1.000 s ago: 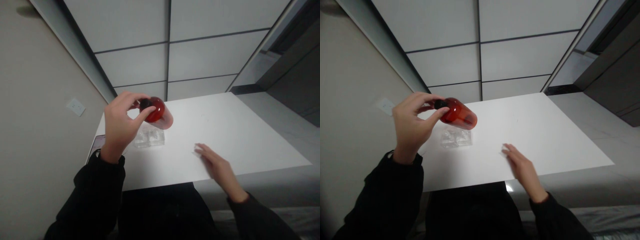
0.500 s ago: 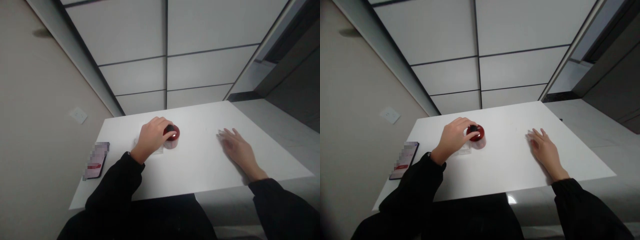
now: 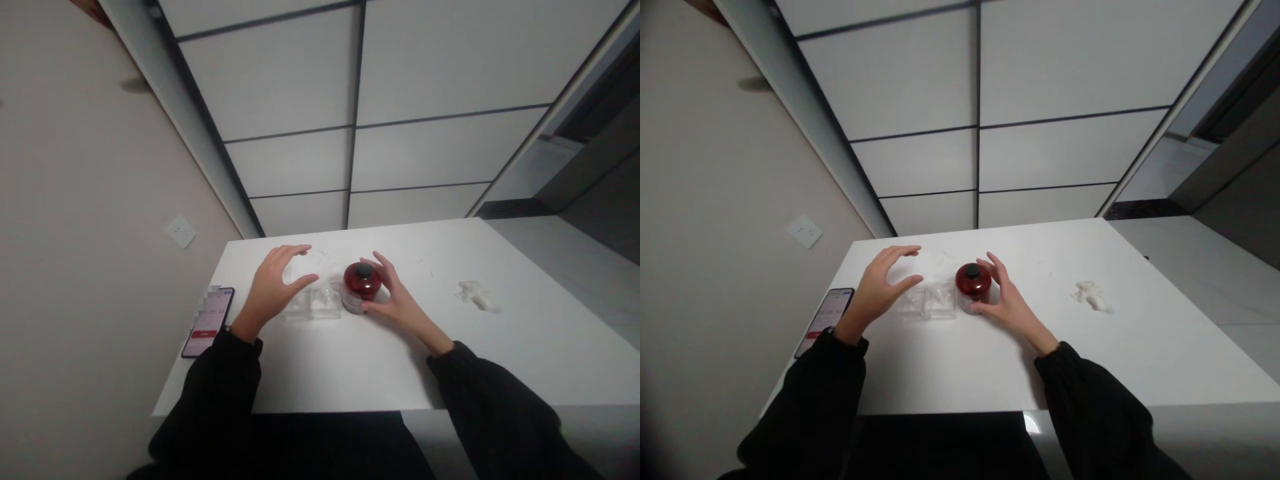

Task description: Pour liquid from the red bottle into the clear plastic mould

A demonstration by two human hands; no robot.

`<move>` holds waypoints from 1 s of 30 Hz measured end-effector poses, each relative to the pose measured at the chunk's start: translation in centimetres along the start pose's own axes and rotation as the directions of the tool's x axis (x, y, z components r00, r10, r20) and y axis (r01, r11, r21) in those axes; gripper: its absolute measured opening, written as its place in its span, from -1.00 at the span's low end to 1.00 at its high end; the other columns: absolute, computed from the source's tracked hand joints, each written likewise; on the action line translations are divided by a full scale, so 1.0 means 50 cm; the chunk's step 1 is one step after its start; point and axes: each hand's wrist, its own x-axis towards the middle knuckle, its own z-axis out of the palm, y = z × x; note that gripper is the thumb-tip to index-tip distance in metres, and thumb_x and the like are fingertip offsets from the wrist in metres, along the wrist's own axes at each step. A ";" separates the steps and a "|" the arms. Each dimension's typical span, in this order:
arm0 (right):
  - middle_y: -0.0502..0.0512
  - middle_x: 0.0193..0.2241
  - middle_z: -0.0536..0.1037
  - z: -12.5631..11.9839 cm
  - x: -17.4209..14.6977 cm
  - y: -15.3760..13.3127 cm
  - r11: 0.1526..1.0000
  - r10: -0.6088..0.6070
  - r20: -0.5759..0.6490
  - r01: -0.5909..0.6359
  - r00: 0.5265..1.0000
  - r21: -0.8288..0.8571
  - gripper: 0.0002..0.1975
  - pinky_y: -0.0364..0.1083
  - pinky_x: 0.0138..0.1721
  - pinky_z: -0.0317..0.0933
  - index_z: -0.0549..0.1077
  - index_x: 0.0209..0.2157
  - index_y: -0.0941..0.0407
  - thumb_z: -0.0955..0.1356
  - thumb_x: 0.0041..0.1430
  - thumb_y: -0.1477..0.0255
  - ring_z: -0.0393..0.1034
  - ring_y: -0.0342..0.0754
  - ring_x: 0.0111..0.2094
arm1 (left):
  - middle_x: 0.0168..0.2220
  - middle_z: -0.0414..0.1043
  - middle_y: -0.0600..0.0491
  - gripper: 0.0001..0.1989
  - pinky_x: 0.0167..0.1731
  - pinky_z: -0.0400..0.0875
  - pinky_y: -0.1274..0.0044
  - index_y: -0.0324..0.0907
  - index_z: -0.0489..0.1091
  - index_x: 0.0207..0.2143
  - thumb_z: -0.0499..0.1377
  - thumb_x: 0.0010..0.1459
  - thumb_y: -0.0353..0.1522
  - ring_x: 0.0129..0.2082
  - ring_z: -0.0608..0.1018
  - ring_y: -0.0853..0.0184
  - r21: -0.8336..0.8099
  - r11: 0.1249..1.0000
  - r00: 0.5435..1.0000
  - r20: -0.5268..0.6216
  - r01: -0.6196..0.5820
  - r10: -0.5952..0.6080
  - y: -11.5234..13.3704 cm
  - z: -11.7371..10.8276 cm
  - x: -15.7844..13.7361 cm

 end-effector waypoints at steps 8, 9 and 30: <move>0.33 0.42 0.29 0.021 -0.008 0.034 0.995 0.072 0.035 -0.074 0.997 0.065 -0.02 0.31 0.37 0.25 0.15 0.43 -0.06 0.60 0.09 0.12 0.28 0.33 0.40 | 0.36 0.33 -0.23 -0.18 0.40 0.28 0.09 -0.07 0.21 0.34 0.47 0.13 -0.17 0.37 0.42 -0.05 -0.340 0.895 0.938 0.286 0.289 -0.194 -0.131 0.051 -0.131; 0.32 0.43 0.27 0.020 -0.008 0.035 0.995 0.075 0.032 -0.077 0.997 0.061 -0.03 0.32 0.39 0.22 0.16 0.42 -0.06 0.60 0.08 0.12 0.25 0.33 0.41 | 0.33 0.36 -0.22 -0.22 0.39 0.29 0.08 -0.07 0.25 0.31 0.48 0.12 -0.19 0.35 0.43 -0.05 -0.329 0.900 0.939 0.286 0.285 -0.193 -0.134 0.063 -0.135; 0.27 0.33 0.45 0.025 -0.011 0.089 0.934 0.173 0.188 -0.222 0.967 0.280 0.16 0.37 0.36 0.22 0.07 0.48 -0.15 0.64 -0.02 -0.01 0.39 0.33 0.32 | 0.32 0.32 -0.21 -0.08 0.40 0.25 0.03 -0.03 0.31 0.35 0.44 0.06 0.15 0.36 0.38 -0.10 -0.405 0.907 0.976 0.214 0.117 -0.030 -0.152 0.113 -0.124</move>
